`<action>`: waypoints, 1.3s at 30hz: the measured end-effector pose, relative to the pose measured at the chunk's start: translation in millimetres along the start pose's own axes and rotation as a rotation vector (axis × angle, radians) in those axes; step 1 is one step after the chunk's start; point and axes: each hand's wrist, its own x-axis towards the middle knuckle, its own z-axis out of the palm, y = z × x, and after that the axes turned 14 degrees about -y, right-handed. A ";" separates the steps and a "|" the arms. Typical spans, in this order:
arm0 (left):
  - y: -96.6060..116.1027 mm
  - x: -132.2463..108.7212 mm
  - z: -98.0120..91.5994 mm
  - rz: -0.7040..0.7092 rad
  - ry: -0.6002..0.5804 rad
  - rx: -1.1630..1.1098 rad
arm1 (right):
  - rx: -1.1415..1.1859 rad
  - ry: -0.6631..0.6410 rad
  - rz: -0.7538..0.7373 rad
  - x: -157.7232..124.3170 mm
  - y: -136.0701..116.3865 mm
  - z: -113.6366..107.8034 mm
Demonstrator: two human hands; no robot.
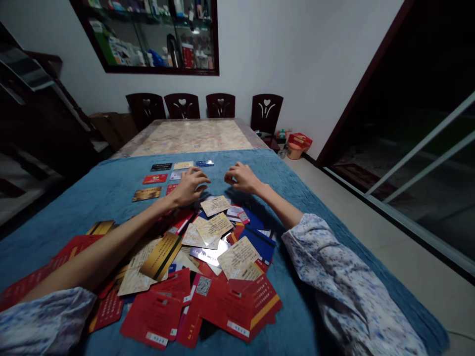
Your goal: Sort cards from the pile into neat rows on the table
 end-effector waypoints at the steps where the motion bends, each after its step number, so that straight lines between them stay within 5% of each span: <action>1: 3.0 -1.1 0.1 0.011 0.003 -0.002 | 0.003 0.009 -0.007 -4.3 -0.1 0.8; 9: 21.2 -22.1 -3.0 0.047 -0.030 -0.042 | 0.042 0.056 -0.072 -25.5 -4.2 11.9; 18: 35.5 -43.4 -8.8 0.112 -0.118 -0.046 | 0.098 -0.031 -0.199 -33.5 -23.0 16.6; 39: 40.4 -49.6 -6.6 0.093 -0.249 -0.008 | 0.136 -0.155 -0.312 -36.5 -35.8 14.6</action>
